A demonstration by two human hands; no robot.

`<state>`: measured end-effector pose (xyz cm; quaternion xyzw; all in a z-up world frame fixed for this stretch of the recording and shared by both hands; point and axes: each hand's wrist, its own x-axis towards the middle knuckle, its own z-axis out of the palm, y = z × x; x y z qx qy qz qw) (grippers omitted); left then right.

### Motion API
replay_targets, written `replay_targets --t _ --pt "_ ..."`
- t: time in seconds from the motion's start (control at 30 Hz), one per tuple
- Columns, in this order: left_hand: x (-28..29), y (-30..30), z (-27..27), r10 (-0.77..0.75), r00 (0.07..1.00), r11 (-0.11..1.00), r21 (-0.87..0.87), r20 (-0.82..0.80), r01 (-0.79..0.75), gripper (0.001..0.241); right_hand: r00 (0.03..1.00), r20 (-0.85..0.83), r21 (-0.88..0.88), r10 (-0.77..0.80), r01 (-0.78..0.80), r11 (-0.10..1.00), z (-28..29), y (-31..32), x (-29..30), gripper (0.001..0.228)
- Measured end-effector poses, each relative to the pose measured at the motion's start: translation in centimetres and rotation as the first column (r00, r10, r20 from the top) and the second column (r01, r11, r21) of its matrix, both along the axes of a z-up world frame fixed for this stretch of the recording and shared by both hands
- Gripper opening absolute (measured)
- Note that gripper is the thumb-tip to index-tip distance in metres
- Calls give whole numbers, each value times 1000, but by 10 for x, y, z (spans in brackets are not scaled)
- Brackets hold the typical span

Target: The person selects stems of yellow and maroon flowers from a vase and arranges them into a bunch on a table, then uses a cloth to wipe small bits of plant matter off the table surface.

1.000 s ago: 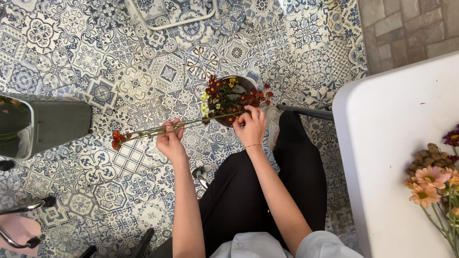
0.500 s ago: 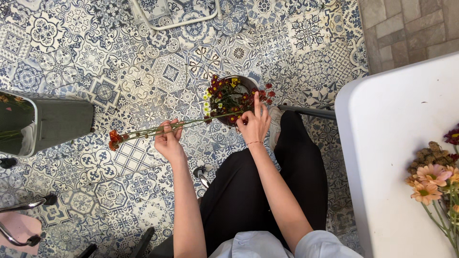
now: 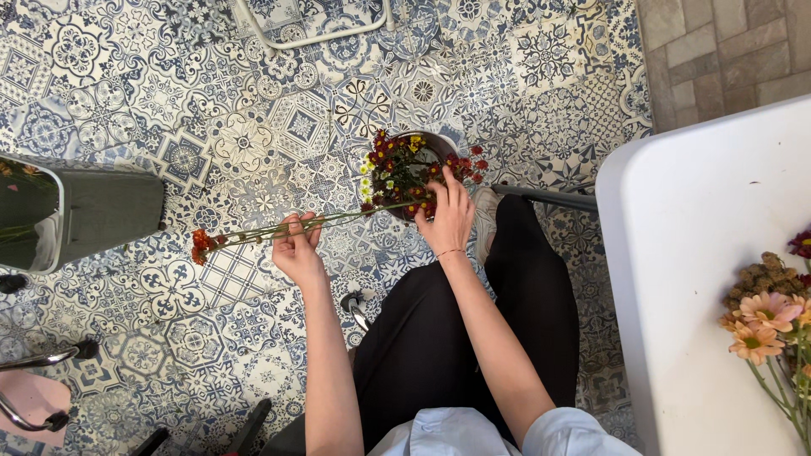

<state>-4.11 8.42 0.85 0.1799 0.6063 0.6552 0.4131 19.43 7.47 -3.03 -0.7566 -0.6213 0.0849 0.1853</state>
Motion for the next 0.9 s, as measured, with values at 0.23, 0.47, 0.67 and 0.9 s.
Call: replay_targets --t 0.23,0.47,0.67,0.9 --pt "2 -1 2 -9 1000 1000 -10 -16 9 13 998 61 0 33 -33 999 10 0 -1 68" --pt "1 -2 4 -5 1000 1000 -18 -17 5 12 995 94 165 19 -34 986 -23 -2 0 32" --pt "5 -4 11 -9 1000 1000 -18 -12 8 13 992 -27 -130 122 -125 984 22 -2 -3 118" --pt "6 -8 20 -63 996 998 19 -56 65 14 924 19 173 383 -380 909 -35 -17 -8 49"
